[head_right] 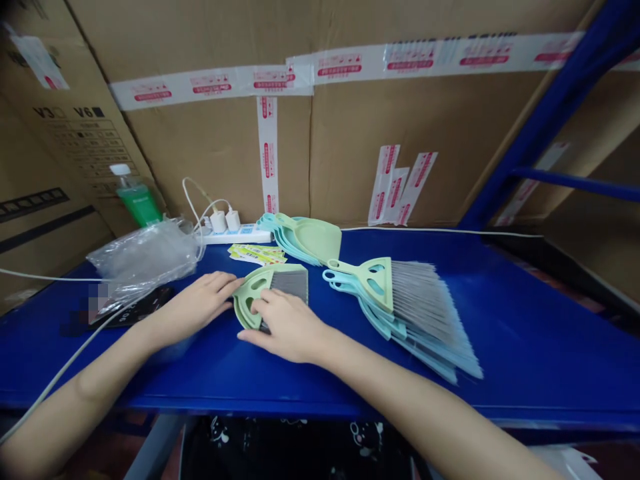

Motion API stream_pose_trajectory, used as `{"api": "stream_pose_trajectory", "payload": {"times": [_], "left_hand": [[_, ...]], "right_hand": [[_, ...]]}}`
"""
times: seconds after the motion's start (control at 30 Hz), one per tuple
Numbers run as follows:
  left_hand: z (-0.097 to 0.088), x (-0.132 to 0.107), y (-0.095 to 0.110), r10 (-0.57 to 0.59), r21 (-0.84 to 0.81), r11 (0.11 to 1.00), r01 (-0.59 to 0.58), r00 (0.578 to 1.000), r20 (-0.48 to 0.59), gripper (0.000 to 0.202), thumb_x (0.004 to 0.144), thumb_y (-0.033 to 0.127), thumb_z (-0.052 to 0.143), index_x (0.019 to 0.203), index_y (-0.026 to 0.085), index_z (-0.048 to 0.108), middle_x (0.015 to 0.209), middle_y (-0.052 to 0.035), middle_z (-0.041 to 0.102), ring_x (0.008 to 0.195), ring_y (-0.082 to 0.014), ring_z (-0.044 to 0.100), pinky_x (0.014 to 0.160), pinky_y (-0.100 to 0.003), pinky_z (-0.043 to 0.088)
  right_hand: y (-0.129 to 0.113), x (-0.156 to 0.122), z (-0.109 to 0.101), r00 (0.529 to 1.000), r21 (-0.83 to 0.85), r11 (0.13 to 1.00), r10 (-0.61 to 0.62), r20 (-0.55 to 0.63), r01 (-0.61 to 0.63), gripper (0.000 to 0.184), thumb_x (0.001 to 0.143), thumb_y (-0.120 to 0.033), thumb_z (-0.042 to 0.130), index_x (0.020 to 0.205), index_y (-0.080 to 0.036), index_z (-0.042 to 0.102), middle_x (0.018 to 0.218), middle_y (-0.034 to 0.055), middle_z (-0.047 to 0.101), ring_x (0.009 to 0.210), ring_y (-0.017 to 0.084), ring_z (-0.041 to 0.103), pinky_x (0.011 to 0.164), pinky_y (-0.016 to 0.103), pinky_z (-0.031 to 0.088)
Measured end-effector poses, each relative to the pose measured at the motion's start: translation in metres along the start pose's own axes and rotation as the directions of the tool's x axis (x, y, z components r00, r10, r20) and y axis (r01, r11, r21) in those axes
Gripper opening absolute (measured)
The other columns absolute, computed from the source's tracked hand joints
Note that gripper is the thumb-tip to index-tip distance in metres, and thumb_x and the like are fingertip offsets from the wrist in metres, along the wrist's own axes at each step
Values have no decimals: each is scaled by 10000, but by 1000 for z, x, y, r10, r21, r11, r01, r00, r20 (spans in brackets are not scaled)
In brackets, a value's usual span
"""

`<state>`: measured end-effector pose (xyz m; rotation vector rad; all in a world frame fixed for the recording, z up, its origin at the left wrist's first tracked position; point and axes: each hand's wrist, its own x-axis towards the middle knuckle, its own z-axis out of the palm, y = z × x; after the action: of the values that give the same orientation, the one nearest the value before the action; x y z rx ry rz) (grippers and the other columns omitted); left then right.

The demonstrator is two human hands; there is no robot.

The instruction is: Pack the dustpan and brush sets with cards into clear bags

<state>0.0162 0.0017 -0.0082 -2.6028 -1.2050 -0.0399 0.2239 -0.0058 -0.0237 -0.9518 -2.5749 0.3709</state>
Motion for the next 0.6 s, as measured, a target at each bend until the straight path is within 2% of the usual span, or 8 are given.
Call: {"api": "stream_pose_trajectory", "payload": {"times": [0.13, 0.23, 0.33, 0.47, 0.6], "left_hand": [[5, 3, 4, 17, -88, 996, -18, 1000, -14, 382, 899, 197, 440, 1279, 153, 450, 1040, -90, 596, 929, -199, 607, 792, -322, 506], [0, 3, 2, 25, -132, 990, -38, 994, -104, 389, 906, 235, 437, 1295, 208, 439, 1052, -75, 599, 936, -194, 613, 786, -315, 516], [-9, 4, 0, 10, -142, 989, -37, 982, -186, 428, 896, 236, 452, 1322, 203, 417, 1084, -93, 612, 974, -206, 613, 801, -319, 517], [-20, 14, -7, -43, -146, 989, 5, 963, -264, 430, 863, 161, 450, 1293, 181, 445, 1148, -108, 619, 1008, -205, 609, 839, -319, 504], [-26, 44, -15, -142, -197, 978, 70, 913, -382, 339, 858, 210, 506, 1196, 180, 515, 1131, -87, 634, 1009, -203, 608, 848, -337, 495]], "right_hand": [[-5, 0, 4, 995, -5, 996, 84, -55, -84, 172, 790, -321, 626, 729, -175, 558, 772, 13, 519, 732, 167, 509, 634, 288, 382], [-7, -2, -2, 988, -66, 995, 66, -136, -76, 183, 726, -304, 669, 686, -182, 538, 731, -3, 488, 700, 159, 486, 590, 271, 334], [-8, -7, -12, 970, -163, 986, -3, -242, -38, 156, 724, -283, 646, 660, -187, 542, 700, -4, 481, 674, 154, 467, 576, 270, 307], [-8, -16, -32, 917, -389, 921, -136, -374, -22, 102, 762, -235, 576, 670, -190, 585, 672, 15, 504, 651, 156, 453, 570, 280, 285], [-3, -26, -57, 829, -554, 807, -159, -536, -203, 386, 899, -395, 412, 659, -172, 617, 679, 59, 522, 647, 174, 450, 580, 301, 284]]}}
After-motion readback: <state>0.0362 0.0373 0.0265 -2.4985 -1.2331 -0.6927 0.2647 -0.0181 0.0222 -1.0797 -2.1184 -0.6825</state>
